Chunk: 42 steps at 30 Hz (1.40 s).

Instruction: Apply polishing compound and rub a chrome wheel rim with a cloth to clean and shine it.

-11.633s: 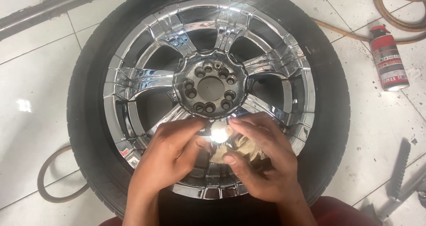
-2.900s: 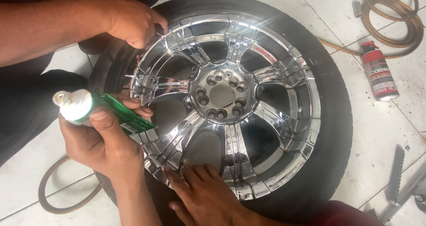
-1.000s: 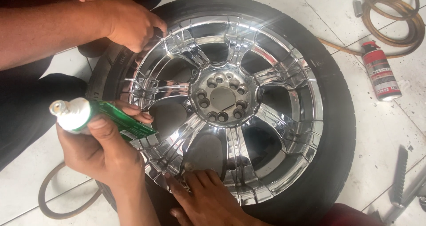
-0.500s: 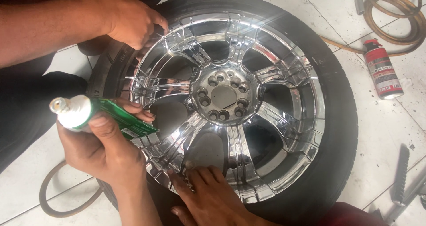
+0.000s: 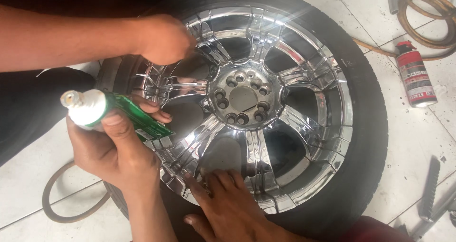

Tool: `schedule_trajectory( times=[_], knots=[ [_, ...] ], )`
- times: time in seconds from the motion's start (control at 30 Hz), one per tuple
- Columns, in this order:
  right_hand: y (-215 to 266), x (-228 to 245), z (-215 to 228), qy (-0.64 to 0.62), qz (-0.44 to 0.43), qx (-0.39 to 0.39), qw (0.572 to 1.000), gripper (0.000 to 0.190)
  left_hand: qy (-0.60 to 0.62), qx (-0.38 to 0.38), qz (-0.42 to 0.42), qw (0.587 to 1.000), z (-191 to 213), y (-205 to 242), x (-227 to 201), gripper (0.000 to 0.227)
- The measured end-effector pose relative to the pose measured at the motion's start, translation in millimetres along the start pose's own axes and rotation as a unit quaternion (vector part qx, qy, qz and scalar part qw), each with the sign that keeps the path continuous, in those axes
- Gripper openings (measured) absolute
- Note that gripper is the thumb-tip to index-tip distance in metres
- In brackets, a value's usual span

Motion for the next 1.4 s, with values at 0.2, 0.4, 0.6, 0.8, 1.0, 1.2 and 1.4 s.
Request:
schedule_trajectory(
  times=[0.2,0.4,0.6,0.8,1.0,1.2,1.4],
  knots=[
    [3,6,10,0.034,0.018,-0.060,0.997,0.075,0.005,0.044,0.018,0.999,-16,-11,-4,0.033],
    [2,8,12,0.027,0.026,-0.067,0.997,0.065,-0.106,0.195,0.184,0.958,-77,-2,-7,0.019],
    [-2,9,16,0.068,0.055,-0.112,0.990,0.059,-0.138,0.322,0.158,0.923,-93,0,-11,0.018],
    [-8,7,42,0.107,0.079,-0.150,0.980,0.056,-0.202,0.350,0.207,0.891,-65,-13,0,0.025],
    [-14,-9,58,0.024,0.023,0.156,0.987,0.028,-0.237,0.321,0.240,0.885,-49,-18,9,0.030],
    [-15,-17,63,-0.022,0.107,-0.001,0.994,0.018,-0.257,0.343,0.227,0.875,-59,-16,11,0.023],
    [-18,-20,65,0.025,0.097,-0.009,0.995,0.016,-0.308,0.362,0.237,0.847,-64,-12,17,0.028]
  ],
)
Point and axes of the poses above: each hand's wrist, its own y-axis away from the middle knuckle, its own z-axis out of the back of the hand, x = y × z, the point moved 6 cm from there along -y, towards the middle knuckle, and after that the axes turned 12 degrees about x, right-handed, at the moved point
